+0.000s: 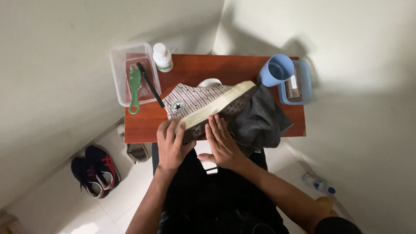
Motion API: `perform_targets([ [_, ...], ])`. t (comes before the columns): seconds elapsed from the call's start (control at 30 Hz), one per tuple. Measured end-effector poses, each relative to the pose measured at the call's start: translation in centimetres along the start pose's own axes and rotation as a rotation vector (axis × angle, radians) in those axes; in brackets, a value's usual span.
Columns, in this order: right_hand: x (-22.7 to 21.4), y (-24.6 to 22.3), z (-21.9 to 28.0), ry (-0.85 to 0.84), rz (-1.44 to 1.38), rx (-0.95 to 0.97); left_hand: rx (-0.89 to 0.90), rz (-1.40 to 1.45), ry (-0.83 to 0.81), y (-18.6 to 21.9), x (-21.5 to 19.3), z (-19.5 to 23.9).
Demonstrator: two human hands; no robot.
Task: The person cleans a striped high-top sneaker on a wooden table. They wipe the shoe with a dark cloth, then use a brush to scrub the sole and sides. The person also handles a blue cup and a plastic container during the process.
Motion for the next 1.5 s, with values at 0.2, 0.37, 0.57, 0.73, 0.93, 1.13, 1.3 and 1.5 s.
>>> perform_targets([
  [0.2,2.0,-3.0,0.9,0.035,-0.086,-0.081,-0.016,0.263,0.106,2.5,-3.1,-3.0],
  [0.37,-1.5,-3.9,-1.4,0.1,-0.174,-0.285,-0.121,0.347,0.116,1.0,-2.6,-1.9],
  [0.57,-4.1,-0.7,-4.6,0.14,-0.237,-0.166,-0.214,0.325,0.098,1.3,-2.2,-3.0],
  [0.73,-4.3,0.8,-5.0,0.148,-0.311,0.073,-0.194,0.267,0.108,3.2,-3.7,-6.7],
  [0.93,-5.0,-1.5,-3.6,0.132,-0.291,-0.235,-0.189,0.154,0.097,3.6,-3.4,-6.4],
  [1.13,-9.2,3.4,-3.8,0.125,-0.371,0.055,-0.082,0.048,0.04,5.9,-4.5,-8.9],
  [1.3,-16.5,10.9,-2.9,0.214,0.086,0.378,-0.087,-0.025,-0.08,6.0,-3.0,-9.2],
  [1.5,-15.9,24.5,-1.9,0.017,0.17,0.48,-0.089,-0.091,-0.117,6.0,-2.3,-9.2],
])
Point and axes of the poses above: each hand's wrist, its own z-axis away from the middle knuckle, its own x-axis out of the palm, y = z × x, the point moved 10 cm from there along -z, towards the middle knuckle, and after that the axes turned 3 degrees about -x, right-handed, at the moved point
